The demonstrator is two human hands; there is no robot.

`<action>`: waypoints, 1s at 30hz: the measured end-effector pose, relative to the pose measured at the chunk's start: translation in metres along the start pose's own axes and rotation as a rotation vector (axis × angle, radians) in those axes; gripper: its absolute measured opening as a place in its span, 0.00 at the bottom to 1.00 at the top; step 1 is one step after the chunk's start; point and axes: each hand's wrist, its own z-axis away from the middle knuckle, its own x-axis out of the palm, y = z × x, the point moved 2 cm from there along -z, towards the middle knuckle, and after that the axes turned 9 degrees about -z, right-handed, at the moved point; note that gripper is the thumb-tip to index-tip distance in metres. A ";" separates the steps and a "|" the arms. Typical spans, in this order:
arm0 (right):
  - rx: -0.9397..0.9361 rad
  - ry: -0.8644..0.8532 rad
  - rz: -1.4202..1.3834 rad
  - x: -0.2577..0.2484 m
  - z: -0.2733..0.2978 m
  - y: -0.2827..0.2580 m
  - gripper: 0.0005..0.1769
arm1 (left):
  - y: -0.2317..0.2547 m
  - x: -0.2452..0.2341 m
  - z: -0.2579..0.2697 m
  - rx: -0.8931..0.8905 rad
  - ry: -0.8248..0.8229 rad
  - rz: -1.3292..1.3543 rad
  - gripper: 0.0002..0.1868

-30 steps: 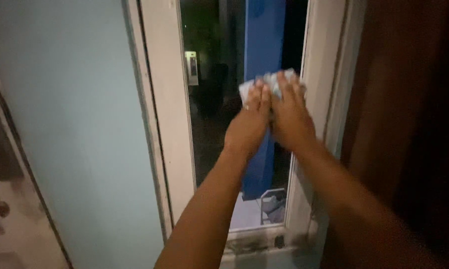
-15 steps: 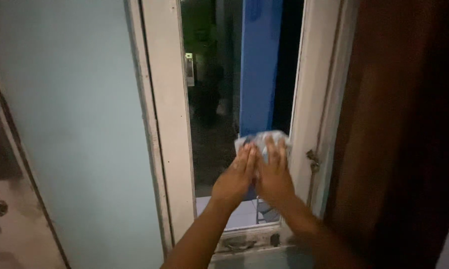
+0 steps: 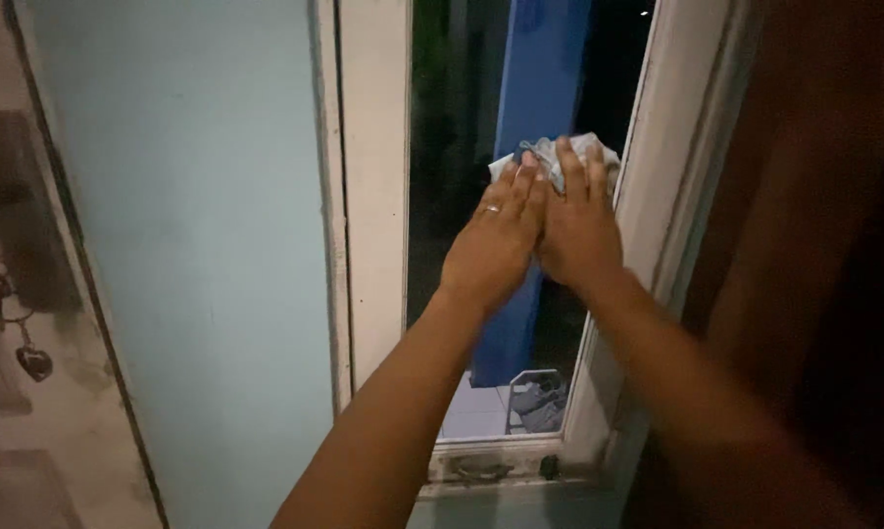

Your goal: Wiping a glass window with a cloth.

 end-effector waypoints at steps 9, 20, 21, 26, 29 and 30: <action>-0.187 0.091 -0.261 0.056 0.099 -0.047 0.48 | 0.008 0.060 0.112 -0.044 -0.045 0.123 0.39; -0.214 0.160 -0.259 0.017 -0.018 -0.036 0.46 | -0.037 0.022 0.001 -0.060 0.111 -0.200 0.33; -0.265 0.146 -0.141 0.020 -0.018 -0.039 0.49 | -0.040 0.026 0.000 -0.050 0.075 -0.199 0.33; -0.262 0.153 -0.162 0.023 -0.005 -0.046 0.49 | -0.033 0.037 0.020 -0.056 0.116 -0.194 0.32; -0.248 0.101 -0.175 0.020 0.012 -0.058 0.51 | -0.023 0.034 0.037 -0.061 0.070 -0.229 0.32; -0.242 0.077 -0.240 0.018 0.018 -0.065 0.55 | -0.022 0.035 0.044 -0.041 0.013 -0.270 0.33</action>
